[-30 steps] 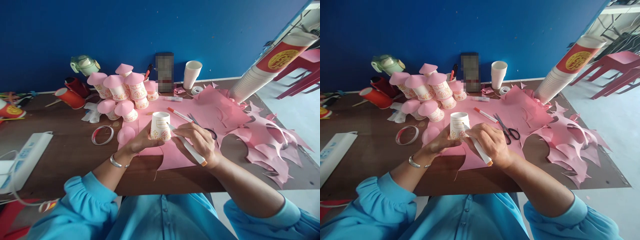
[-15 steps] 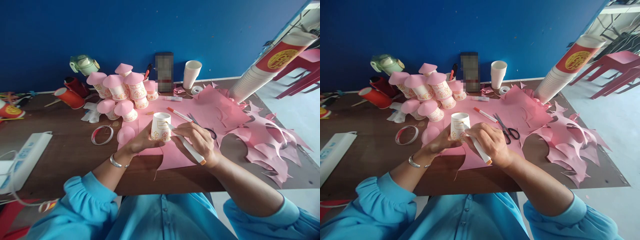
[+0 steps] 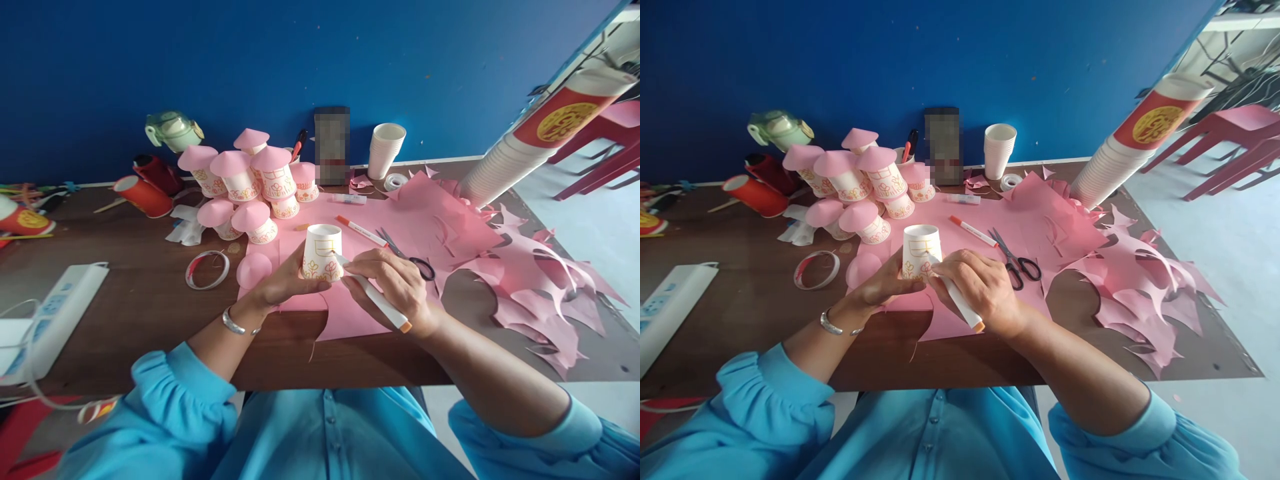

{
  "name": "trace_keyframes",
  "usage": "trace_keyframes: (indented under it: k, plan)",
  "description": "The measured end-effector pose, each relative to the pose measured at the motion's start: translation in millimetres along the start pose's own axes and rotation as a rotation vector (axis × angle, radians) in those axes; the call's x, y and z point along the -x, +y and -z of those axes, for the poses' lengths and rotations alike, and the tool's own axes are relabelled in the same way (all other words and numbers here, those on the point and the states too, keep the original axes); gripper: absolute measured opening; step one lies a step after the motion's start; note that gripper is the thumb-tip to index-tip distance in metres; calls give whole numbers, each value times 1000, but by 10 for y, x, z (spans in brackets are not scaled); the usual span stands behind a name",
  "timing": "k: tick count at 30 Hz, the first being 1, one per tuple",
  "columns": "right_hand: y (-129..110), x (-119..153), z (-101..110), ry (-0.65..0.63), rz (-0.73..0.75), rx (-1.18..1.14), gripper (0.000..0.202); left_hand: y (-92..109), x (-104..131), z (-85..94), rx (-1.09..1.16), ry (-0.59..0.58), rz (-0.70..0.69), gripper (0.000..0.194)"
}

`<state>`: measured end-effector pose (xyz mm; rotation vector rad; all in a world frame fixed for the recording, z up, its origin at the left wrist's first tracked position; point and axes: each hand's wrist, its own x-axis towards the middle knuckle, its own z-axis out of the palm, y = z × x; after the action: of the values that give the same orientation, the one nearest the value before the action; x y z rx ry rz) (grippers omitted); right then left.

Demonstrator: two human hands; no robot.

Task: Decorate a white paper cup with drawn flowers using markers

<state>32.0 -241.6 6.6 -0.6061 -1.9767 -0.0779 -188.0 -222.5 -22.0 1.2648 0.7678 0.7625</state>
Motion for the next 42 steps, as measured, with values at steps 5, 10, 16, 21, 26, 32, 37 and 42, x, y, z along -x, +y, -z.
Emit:
trace_keyframes:
  k: [5, 10, 16, 21, 26, 32, 37, 42]
  plan:
    - [-5, 0, 6, -13, -3, 2, 19, -5, -1, -6, 4, 23, 9, 62]
    - [-11, 0, 6, -15, -3, -27, 20, -5, -7, -10, -6, 22, 17, 66]
    - [-18, -8, 4, -15, -5, -11, 17, -8, 2, -6, 6, 20, 25, 61]
    - [-17, -7, -1, -16, -8, 0, 17, 25, -1, -25, 15, 19, 29, 60]
    - [11, 12, 59, -15, 52, -44, 21, -25, 7, 5, -6, 35, 8, 70]
    - [57, 50, 57, -18, -41, -1, 27, -101, -31, 10, 83, 78, -32, 71]
    - [73, 72, -4, -40, -112, 64, 34, -94, -67, -30, 154, 149, -94, 61]
    - [86, 107, -43, -142, -200, 14, 51, -125, -79, -42, 213, 185, -135, 60]
